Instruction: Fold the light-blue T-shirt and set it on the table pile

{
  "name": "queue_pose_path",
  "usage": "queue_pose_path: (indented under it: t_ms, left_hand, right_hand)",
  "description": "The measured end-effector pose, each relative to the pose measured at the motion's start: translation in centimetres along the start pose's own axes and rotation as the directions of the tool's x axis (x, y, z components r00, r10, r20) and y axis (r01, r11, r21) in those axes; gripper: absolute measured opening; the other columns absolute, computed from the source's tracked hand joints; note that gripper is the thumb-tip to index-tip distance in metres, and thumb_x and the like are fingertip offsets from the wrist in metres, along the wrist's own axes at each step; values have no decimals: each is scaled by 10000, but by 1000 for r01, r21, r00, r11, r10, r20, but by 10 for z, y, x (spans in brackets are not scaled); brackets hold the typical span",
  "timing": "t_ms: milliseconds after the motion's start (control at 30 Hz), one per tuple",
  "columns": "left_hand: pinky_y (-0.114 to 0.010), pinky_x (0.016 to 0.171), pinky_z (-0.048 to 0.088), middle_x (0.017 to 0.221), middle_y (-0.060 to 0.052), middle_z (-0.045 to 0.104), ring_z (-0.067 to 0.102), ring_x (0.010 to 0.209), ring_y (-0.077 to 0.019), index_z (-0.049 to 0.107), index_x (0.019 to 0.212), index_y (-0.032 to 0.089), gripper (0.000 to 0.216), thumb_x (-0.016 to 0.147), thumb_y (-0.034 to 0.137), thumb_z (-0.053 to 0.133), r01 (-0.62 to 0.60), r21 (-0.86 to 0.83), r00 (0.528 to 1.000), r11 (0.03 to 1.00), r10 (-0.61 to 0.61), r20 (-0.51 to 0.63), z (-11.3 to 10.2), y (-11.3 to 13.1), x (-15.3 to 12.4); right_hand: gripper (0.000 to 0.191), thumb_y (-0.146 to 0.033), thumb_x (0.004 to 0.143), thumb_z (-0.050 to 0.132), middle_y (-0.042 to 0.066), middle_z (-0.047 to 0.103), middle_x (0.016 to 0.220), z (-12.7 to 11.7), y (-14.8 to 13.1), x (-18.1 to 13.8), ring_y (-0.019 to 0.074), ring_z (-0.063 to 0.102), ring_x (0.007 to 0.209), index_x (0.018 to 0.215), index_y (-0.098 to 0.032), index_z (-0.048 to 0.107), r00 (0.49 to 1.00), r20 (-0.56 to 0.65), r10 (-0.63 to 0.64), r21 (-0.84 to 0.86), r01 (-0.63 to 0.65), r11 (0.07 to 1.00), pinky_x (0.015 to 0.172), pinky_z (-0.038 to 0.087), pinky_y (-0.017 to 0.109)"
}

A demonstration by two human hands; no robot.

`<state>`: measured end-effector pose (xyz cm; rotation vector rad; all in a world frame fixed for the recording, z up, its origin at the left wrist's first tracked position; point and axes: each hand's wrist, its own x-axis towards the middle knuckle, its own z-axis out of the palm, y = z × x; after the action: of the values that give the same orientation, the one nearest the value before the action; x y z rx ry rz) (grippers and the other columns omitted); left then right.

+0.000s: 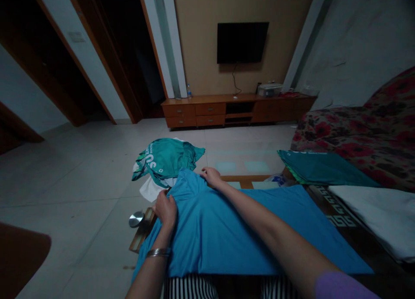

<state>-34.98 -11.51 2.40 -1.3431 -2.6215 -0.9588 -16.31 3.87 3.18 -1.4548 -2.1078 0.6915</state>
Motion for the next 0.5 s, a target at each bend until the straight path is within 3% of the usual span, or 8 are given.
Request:
queue_pose_path:
  t_ms: [133,267,300,367,433,500]
  left_hand:
    - [-443,909,388,1114,-138,639,570,1064,-295,549,1154,141,306,876,210,441,-13,13,1000,1000,13,-6,-2,3,-2]
    - [-460,902,387,1136,-168,597,519,1101,-329,560,1160,120,335,870,236,440,-11,89,999,996,16,-48,-10,8,-5]
    - [-474,918,375,1176,-176,575,493,1132,-340,565,1164,122,341,870,238,440,-49,115,996,992,57,-68,-11,11,-5]
    - [-488,976,335,1277,-162,528,439,1204,-333,574,1186,150,355,866,197,426,-234,137,969,962,242,-47,-12,23,-5]
    - [-451,1027,304,1327,-115,521,417,1249,-280,582,1204,200,404,853,119,401,-501,82,863,861,491,116,-9,40,-4]
    - [-407,1037,307,1347,-80,526,409,1275,-238,594,1207,247,448,836,81,407,-691,-27,676,723,658,332,0,62,-3]
  right_hand:
    - [372,-365,962,384,79,723,954,-42,27,-12,156,652,840,1017,-163,692,1000,-4,-21,87,21,996,734,443,226]
    - [325,-312,931,430,67,726,893,-112,89,-55,162,646,816,941,-160,717,998,-54,-19,68,22,997,755,452,242]
    - [280,-285,906,471,70,726,914,-131,109,-71,172,645,844,930,-167,723,996,-80,-31,36,34,999,779,453,254]
    - [227,-190,853,522,79,725,979,-167,150,-105,186,645,908,937,-185,733,993,-110,-43,-42,39,998,833,449,273]
    - [295,-80,802,522,85,716,1046,-197,187,-136,192,637,981,958,-207,738,995,-100,-19,-133,5,991,883,438,282]
    - [386,-7,755,520,90,700,1102,-220,217,-160,200,610,1054,989,-226,737,997,-71,22,-233,-38,972,928,416,294]
